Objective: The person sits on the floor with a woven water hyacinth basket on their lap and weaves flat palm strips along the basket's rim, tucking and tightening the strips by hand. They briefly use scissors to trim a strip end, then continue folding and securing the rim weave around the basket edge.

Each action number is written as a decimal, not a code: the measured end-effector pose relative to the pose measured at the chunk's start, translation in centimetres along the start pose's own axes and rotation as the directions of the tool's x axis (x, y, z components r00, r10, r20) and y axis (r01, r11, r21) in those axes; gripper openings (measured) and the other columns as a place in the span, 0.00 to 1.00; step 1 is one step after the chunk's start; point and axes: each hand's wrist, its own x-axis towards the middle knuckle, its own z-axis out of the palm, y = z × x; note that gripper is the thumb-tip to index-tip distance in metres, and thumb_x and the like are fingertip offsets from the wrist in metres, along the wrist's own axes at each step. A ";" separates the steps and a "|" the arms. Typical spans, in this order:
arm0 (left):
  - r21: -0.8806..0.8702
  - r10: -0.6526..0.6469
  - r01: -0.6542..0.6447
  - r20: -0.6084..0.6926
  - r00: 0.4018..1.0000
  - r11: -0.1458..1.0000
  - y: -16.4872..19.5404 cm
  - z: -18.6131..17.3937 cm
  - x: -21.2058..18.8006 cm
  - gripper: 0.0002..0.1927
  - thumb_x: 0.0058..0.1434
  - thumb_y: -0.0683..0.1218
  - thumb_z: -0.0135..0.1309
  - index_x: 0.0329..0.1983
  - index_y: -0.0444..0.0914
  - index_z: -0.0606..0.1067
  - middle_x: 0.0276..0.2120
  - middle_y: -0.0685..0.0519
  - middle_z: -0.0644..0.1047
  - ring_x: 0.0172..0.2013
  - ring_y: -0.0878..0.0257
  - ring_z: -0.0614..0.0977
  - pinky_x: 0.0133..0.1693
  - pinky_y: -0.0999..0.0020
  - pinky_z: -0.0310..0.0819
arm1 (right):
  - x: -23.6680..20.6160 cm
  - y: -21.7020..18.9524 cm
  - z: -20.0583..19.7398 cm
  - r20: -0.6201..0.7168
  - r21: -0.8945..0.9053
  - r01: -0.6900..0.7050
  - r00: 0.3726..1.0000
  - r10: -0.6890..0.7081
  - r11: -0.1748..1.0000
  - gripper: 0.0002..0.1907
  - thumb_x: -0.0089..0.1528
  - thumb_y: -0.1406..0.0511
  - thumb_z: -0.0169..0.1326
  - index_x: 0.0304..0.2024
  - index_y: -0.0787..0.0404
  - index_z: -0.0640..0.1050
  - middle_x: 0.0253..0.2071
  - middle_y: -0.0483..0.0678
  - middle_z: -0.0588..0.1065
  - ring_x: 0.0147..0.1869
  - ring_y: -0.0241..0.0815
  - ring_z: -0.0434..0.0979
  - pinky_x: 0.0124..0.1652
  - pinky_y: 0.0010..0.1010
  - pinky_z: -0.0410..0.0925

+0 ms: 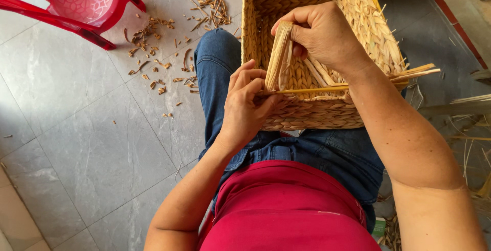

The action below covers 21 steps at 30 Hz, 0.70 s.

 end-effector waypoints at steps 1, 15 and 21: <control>0.025 -0.006 0.006 0.005 1.000 1.000 -0.1 0.0 0.0 0.12 0.54 0.43 0.68 0.36 0.33 0.78 0.51 0.48 0.77 0.66 0.44 0.70 0.64 0.54 0.68 | 0.0 0.0 0.1 0.008 0.002 -0.008 1.000 0.008 1.000 0.08 0.70 0.67 0.55 0.45 0.61 0.84 0.30 0.41 0.79 0.27 0.24 0.75 0.25 0.18 0.70; -0.288 -0.044 0.085 0.146 0.988 0.954 -1.0 -2.2 0.3 0.09 0.66 0.46 0.62 0.43 0.35 0.78 0.56 0.49 0.79 0.74 0.47 0.65 0.71 0.53 0.59 | -0.6 0.4 0.9 0.192 -0.063 -0.232 0.952 0.240 0.971 0.12 0.70 0.62 0.54 0.40 0.63 0.84 0.26 0.43 0.80 0.26 0.32 0.78 0.28 0.26 0.73; -0.228 -0.101 0.117 0.080 0.992 0.967 -1.0 -1.1 0.1 0.09 0.69 0.46 0.57 0.39 0.35 0.79 0.52 0.50 0.80 0.70 0.47 0.68 0.68 0.55 0.63 | -6.7 -2.5 -1.0 0.006 -0.650 0.239 0.951 -0.309 0.721 0.21 0.63 0.63 0.64 0.56 0.66 0.78 0.48 0.55 0.78 0.51 0.51 0.78 0.46 0.43 0.71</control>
